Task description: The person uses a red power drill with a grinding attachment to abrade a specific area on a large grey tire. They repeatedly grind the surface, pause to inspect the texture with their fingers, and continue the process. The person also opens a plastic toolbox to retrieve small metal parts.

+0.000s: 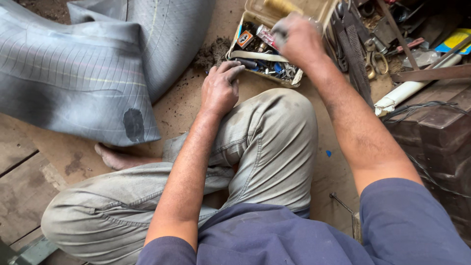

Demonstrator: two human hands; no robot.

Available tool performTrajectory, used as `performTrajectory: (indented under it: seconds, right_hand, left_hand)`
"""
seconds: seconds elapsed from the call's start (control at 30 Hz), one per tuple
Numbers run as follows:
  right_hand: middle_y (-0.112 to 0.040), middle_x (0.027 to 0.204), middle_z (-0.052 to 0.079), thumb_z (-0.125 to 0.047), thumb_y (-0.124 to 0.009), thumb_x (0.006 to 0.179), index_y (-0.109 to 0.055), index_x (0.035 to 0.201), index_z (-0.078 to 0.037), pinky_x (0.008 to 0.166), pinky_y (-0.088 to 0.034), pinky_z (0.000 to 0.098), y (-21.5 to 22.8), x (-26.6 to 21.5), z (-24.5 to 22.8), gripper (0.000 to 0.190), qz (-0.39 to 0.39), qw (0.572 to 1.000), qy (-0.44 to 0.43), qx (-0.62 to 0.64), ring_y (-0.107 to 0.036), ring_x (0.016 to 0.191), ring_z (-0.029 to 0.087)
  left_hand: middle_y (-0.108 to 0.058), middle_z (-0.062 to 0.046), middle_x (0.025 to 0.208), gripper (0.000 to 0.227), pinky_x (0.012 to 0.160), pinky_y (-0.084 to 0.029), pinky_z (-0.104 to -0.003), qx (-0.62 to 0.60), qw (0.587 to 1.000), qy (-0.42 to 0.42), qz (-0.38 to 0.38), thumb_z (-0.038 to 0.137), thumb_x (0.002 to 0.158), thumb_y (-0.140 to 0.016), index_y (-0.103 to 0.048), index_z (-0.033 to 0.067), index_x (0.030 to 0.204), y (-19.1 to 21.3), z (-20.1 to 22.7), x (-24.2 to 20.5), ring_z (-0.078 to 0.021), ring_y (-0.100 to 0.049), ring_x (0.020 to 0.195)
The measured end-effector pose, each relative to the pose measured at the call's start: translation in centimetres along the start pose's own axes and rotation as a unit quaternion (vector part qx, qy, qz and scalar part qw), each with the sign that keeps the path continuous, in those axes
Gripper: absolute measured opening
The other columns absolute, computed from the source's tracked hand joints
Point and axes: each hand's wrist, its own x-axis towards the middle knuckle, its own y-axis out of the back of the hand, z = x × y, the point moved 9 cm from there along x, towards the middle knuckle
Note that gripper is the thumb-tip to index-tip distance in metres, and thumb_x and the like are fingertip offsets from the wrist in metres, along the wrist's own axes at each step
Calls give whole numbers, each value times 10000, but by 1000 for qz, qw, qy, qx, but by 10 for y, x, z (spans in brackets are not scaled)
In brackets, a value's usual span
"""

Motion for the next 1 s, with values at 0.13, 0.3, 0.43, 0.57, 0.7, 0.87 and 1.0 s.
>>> performTrajectory:
  seconds: [0.13,0.3,0.43,0.57,0.7,0.87,1.0]
  right_hand:
    - [-761,988,106,-382,-821,862,-802,1101,-258,864,-553,418,-71,-8,-10,269,-266,957,-96,61,-717,911,282]
    - [-761,951,103,-383,-838,817,-818,1029,-249,855,-552,442,-73,1,-34,251,-251,968,-8,7,-714,923,309]
    - [-760,938,106,-371,-820,853,-814,981,-212,846,-562,453,-82,-1,-39,204,-262,962,32,-75,-713,920,317]
    - [-753,917,107,-345,-830,800,-807,932,-188,858,-558,434,-87,-6,-10,207,-274,960,-51,-22,-715,906,297]
    - [-759,936,106,-387,-829,785,-805,1000,-201,850,-563,420,-78,-17,18,285,-262,958,-99,62,-732,877,283]
    - [-759,955,124,-502,-858,780,-816,1003,-216,849,-557,433,-80,-21,9,365,-241,966,-94,14,-719,890,317]
    - [-756,944,138,-481,-829,831,-809,1038,-230,832,-563,457,-81,-16,-11,326,-238,968,-42,-62,-717,901,336]
  left_hand:
    - [-679,26,1287,381,960,-517,-381,-2,1000,5,-11,34,851,-665,-754,180,1191,-2,-4,-1,-266,-622,1079]
    - [-674,40,1289,391,957,-512,-382,5,1000,1,-7,43,854,-652,-754,194,1199,-4,-4,-1,-258,-618,1086]
    - [-666,55,1318,397,964,-514,-380,9,1000,7,-13,43,880,-631,-745,210,1222,-4,-6,-3,-247,-618,1096]
    - [-646,44,1339,460,967,-498,-390,15,999,25,-34,25,845,-613,-727,207,1252,-7,-5,-5,-249,-606,1088]
    - [-638,36,1356,442,986,-492,-393,23,999,33,-31,46,875,-609,-726,215,1266,-5,-8,-4,-253,-598,1124]
    - [-639,40,1352,454,998,-487,-393,20,999,40,-31,46,856,-603,-726,217,1258,-8,-9,-7,-254,-595,1156]
    - [-629,44,1360,457,1000,-483,-392,21,998,54,-39,51,859,-601,-719,227,1265,-10,-11,-9,-247,-595,1148]
